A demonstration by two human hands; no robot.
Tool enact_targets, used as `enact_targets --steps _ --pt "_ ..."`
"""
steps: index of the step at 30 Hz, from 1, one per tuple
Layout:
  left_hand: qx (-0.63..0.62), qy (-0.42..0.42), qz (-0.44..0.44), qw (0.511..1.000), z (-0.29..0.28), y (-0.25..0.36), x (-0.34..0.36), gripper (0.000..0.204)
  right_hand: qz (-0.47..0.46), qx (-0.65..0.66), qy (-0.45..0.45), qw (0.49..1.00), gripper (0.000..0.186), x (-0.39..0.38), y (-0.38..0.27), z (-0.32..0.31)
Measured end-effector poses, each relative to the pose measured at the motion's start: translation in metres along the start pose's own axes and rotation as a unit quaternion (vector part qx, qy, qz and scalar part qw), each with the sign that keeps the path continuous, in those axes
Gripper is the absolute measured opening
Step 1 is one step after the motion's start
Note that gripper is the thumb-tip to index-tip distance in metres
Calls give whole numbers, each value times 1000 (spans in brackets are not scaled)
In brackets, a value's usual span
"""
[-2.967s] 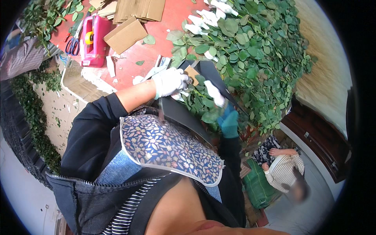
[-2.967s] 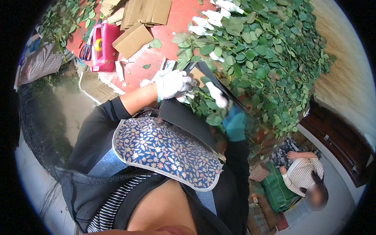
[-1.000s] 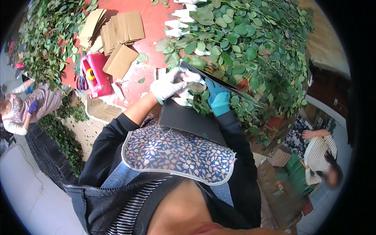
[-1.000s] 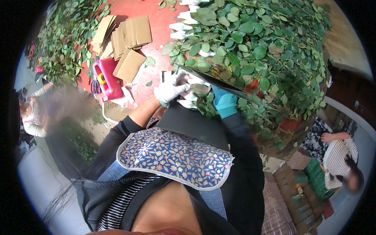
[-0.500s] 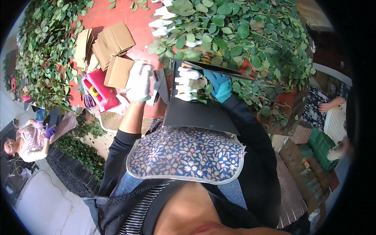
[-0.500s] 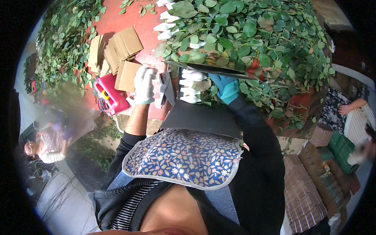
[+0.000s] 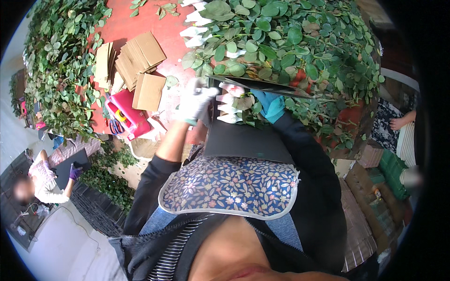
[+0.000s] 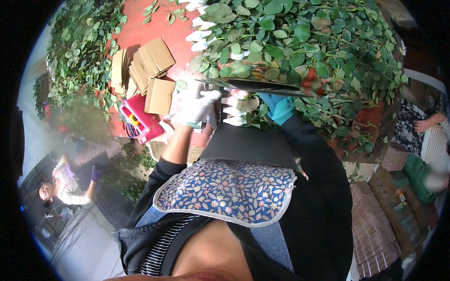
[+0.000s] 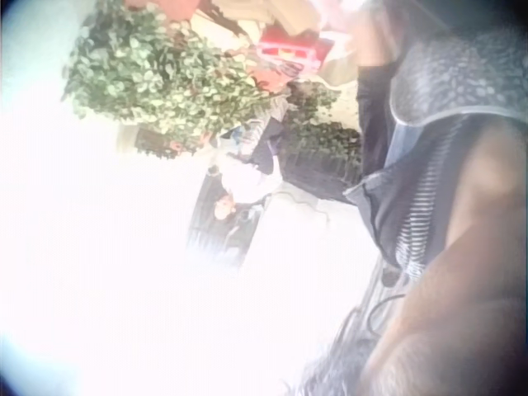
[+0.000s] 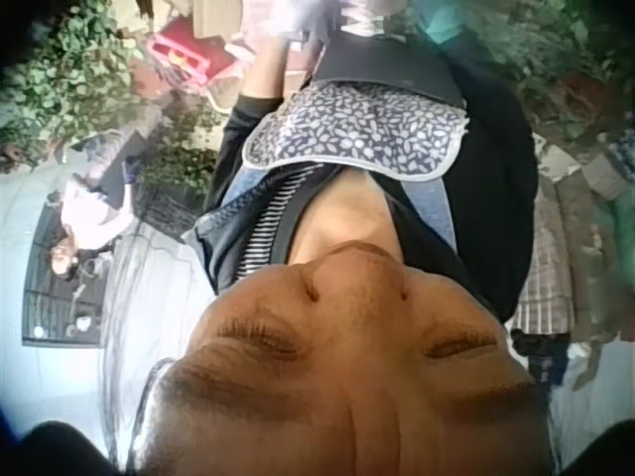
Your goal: The person arranges white flowers and green leaves into a black foam block. They repeatedly pick up flowers and leaves from the table, place them into the foam, and adjust their positions. The person uses a stapler to secure the arrangement at intervals.
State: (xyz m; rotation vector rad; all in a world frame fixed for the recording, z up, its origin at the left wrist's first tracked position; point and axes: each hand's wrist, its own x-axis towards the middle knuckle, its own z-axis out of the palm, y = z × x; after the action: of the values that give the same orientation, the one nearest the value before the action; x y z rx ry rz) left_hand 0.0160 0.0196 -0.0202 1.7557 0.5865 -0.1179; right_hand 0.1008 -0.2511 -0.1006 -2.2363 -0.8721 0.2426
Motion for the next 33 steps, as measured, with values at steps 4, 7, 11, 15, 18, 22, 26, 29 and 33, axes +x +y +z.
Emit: enact_targets --steps 4,7,11,15,18,22,26,29,33 --pt "86 7 73 994 35 -30 17 17 -109 -134 -10 985 47 0 -4 -9" --pt "350 12 159 923 22 -45 20 19 -102 -144 -20 984 48 -5 1 -8" --pt "-190 62 25 979 -59 -10 19 16 -66 -137 -31 988 49 -12 5 0" --pt "224 -59 81 969 -5 -3 -15 18 -108 -163 -3 981 44 -8 1 -3" --pt "-20 -75 -74 994 26 -31 -14 17 -131 -183 2 974 45 -2 -2 -11" --pt "-37 53 17 998 -16 -31 -14 16 -111 -189 -11 976 48 -3 -7 -13" --pt "25 17 59 998 -77 -25 -19 18 -118 -189 -1 975 50 1 -10 -17" --pt "133 -117 41 983 -27 -20 -31 27 -134 -203 11 970 51 5 -13 -15" --pt "245 -93 49 964 22 -26 -26 27 -140 -202 1 969 49 11 -20 -24"
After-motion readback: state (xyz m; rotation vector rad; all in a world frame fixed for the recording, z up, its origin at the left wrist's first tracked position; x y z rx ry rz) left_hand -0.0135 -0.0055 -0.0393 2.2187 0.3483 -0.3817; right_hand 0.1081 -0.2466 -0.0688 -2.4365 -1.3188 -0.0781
